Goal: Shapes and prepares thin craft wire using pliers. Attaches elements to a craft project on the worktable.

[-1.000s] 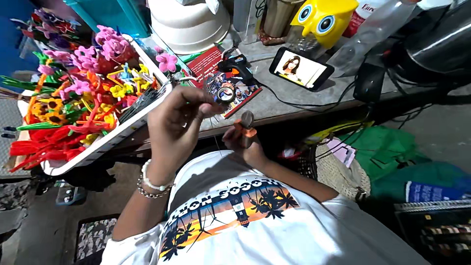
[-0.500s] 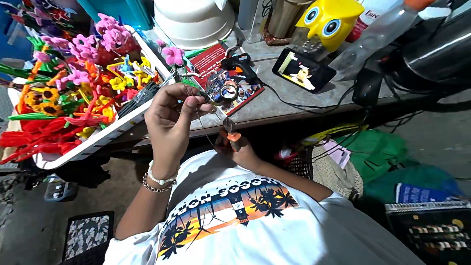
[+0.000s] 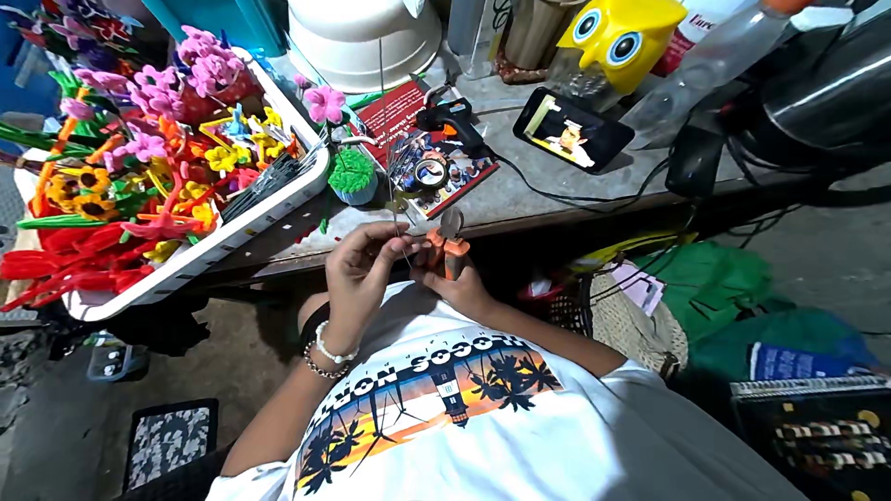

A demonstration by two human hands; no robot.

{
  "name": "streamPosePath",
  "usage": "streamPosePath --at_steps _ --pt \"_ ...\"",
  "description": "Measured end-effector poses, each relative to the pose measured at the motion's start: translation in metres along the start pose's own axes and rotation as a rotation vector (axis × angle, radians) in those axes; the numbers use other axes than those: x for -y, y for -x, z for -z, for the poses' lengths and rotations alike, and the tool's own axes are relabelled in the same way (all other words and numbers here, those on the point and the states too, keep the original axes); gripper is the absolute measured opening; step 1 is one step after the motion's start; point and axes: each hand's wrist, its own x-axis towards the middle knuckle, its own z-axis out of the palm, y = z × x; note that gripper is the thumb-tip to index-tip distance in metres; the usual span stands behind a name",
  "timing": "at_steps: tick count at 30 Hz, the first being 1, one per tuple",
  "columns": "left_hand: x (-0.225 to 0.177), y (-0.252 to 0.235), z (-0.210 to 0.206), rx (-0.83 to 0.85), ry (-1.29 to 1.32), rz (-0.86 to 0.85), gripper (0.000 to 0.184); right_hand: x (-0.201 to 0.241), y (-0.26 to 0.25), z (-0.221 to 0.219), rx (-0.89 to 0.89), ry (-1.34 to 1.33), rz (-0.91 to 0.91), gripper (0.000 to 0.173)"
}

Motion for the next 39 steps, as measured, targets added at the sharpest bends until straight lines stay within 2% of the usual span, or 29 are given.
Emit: streamPosePath --at_steps 4,8,17,20,22,29,33,39 --pt "0.006 0.008 -0.002 -0.031 0.115 0.09 0.019 0.001 0.0 -0.001 0.04 -0.031 -0.087 0.024" --pt "0.008 0.007 -0.005 -0.041 0.163 0.097 0.019 0.006 0.0 -0.005 0.071 -0.055 -0.133 0.019" --pt "0.012 0.009 -0.006 -0.022 0.087 0.075 0.02 0.005 0.0 -0.003 0.016 -0.062 -0.183 0.026" --pt "0.012 0.01 -0.005 -0.028 0.085 0.099 0.021 -0.002 -0.005 0.001 0.009 -0.148 -0.114 0.027" --pt "0.013 0.01 -0.004 -0.012 0.082 0.104 0.02 -0.002 -0.013 0.005 0.0 -0.162 -0.036 0.02" --pt "0.022 0.01 -0.011 0.05 0.128 0.174 0.019 0.046 -0.054 0.013 0.128 -0.148 0.386 0.018" --pt "0.026 0.013 -0.012 0.084 0.125 0.205 0.019 0.063 -0.062 0.005 0.133 -0.049 0.444 0.019" --pt "0.03 0.02 -0.008 0.112 0.113 0.251 0.017 0.058 -0.068 -0.001 0.007 0.167 0.479 0.025"
